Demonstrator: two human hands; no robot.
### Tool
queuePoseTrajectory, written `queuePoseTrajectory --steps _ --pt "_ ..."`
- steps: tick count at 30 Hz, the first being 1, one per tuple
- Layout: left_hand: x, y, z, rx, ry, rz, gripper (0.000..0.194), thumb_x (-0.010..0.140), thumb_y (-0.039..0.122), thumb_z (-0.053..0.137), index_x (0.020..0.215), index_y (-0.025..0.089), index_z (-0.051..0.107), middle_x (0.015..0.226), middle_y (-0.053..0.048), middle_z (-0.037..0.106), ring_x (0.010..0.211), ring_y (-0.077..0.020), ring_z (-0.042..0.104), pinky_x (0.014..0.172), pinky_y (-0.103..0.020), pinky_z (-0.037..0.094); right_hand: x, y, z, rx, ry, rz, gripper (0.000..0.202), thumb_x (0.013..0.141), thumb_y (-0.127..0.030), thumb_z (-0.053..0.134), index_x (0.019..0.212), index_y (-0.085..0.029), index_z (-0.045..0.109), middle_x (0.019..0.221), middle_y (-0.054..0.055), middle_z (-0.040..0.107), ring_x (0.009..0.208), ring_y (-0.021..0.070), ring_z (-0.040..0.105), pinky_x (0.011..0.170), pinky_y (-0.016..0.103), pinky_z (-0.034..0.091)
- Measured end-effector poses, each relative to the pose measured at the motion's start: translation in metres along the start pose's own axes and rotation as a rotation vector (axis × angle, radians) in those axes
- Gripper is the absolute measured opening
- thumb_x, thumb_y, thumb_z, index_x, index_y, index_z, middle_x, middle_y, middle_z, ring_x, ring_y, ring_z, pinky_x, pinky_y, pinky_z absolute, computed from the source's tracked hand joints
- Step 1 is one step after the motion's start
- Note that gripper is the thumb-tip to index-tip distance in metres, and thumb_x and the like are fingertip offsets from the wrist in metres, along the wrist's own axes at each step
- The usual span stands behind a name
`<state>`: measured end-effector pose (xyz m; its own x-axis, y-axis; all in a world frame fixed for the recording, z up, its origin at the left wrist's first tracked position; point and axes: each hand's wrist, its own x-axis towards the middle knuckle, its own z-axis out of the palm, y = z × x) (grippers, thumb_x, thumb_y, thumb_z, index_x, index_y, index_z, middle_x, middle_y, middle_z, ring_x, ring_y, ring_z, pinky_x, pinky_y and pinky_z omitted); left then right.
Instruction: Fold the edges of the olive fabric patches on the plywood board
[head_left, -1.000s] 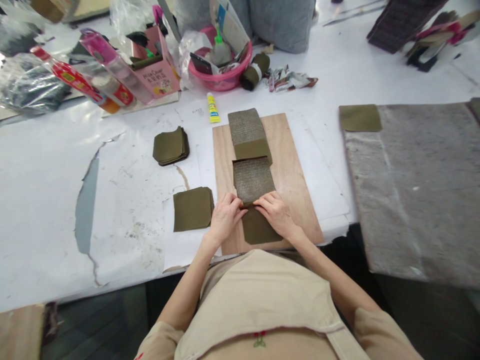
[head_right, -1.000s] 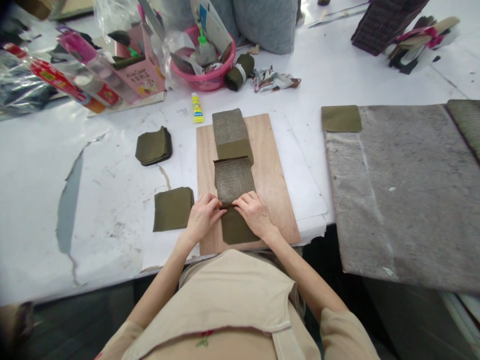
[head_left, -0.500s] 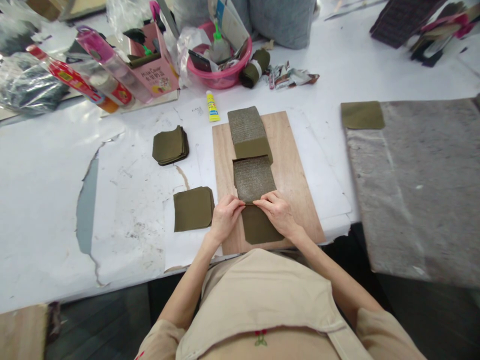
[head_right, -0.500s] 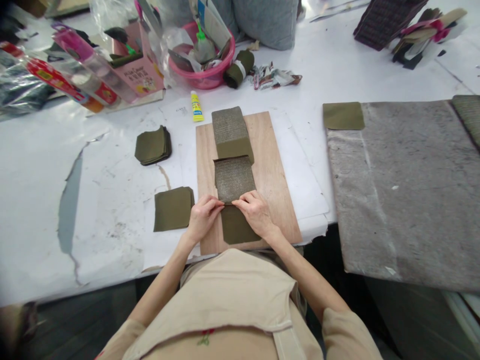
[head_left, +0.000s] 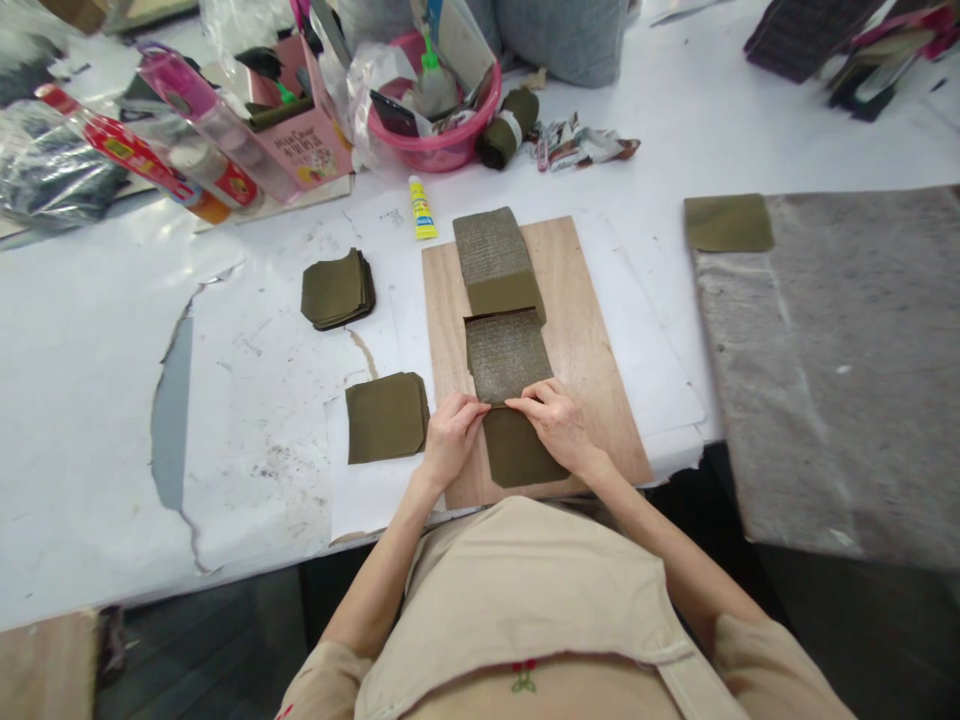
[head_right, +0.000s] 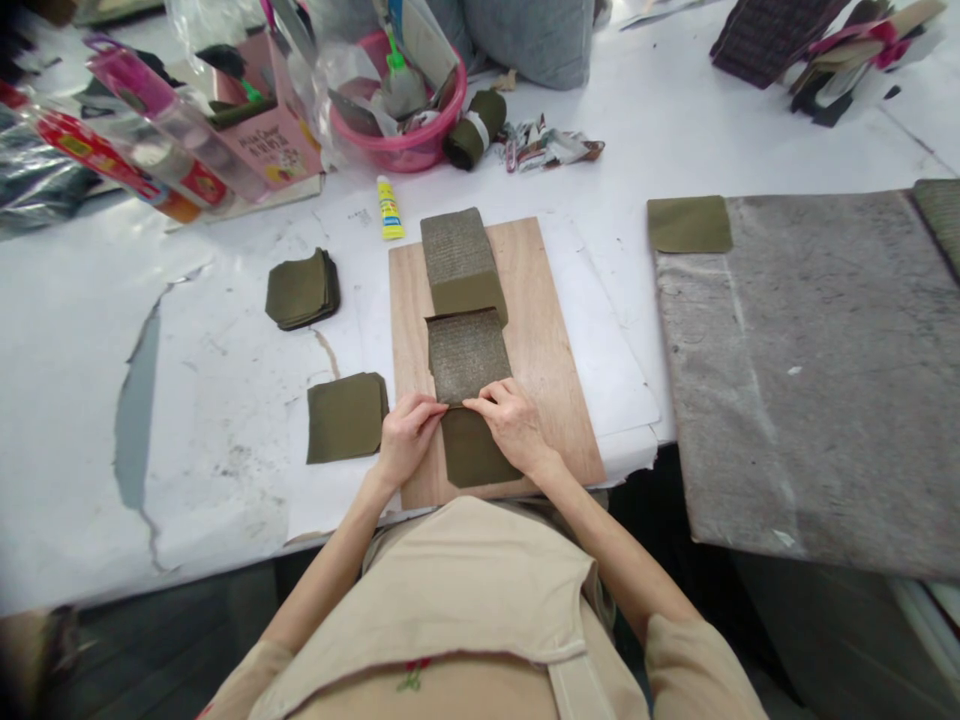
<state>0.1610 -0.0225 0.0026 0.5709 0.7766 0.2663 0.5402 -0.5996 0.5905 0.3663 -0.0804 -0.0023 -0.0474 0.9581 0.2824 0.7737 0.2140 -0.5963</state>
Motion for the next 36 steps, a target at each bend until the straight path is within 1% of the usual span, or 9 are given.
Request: queuePoseTrajectory --steps 5,13,21,28,36 --pt "-0.0003 -0.0001 -0.0002 0.023 -0.007 0.011 0.019 0.097 0.023 0.047 0.096 0.020 0.065 0.092 -0.005 0.063 0.089 -0.0166 0.059 0.080 -0.031 0.050 0.0001 -0.0003 -0.0017 -0.006 -0.038 -0.023 0.033 0.097 -0.017 0.048 0.112 -0.033 0.072 0.096 0.004 0.063 0.095 0.0185 0.052 0.082 0.032 0.049" --pt "-0.0007 -0.0002 -0.0023 0.143 -0.060 0.094 0.022 0.097 0.019 0.045 0.100 0.019 0.066 0.094 -0.007 0.062 0.091 -0.0180 0.058 0.079 -0.030 0.050 -0.0003 -0.0003 -0.0014 -0.017 -0.044 -0.030 0.032 0.096 -0.017 0.049 0.110 -0.034 0.073 0.097 0.004 0.062 0.096 0.0184 0.051 0.083 0.032 0.048" --pt "-0.0019 -0.0036 0.0002 0.229 -0.041 0.188 0.021 0.097 0.017 0.046 0.101 0.017 0.066 0.093 -0.006 0.062 0.089 -0.0175 0.056 0.076 -0.028 0.050 -0.0004 0.0015 0.0007 -0.014 -0.027 -0.054 0.032 0.097 -0.016 0.049 0.110 -0.032 0.073 0.096 0.004 0.063 0.094 0.0183 0.050 0.082 0.032 0.046" --pt "0.0005 0.0000 -0.0013 0.274 -0.062 0.191 0.021 0.096 0.017 0.046 0.098 0.016 0.066 0.091 -0.007 0.062 0.087 -0.0176 0.056 0.075 -0.028 0.050 -0.0005 0.0017 -0.0003 -0.015 -0.037 -0.051 0.034 0.097 -0.015 0.048 0.111 -0.034 0.072 0.096 0.004 0.062 0.095 0.0180 0.049 0.083 0.032 0.045" --pt "0.0030 0.0011 -0.0019 0.203 -0.067 0.115 0.019 0.096 0.019 0.048 0.092 0.017 0.066 0.090 -0.005 0.062 0.087 -0.0166 0.057 0.077 -0.028 0.049 -0.0010 0.0029 0.0006 -0.043 -0.062 -0.076 0.038 0.098 -0.014 0.046 0.120 -0.035 0.068 0.098 0.005 0.061 0.097 0.0188 0.048 0.084 0.033 0.045"
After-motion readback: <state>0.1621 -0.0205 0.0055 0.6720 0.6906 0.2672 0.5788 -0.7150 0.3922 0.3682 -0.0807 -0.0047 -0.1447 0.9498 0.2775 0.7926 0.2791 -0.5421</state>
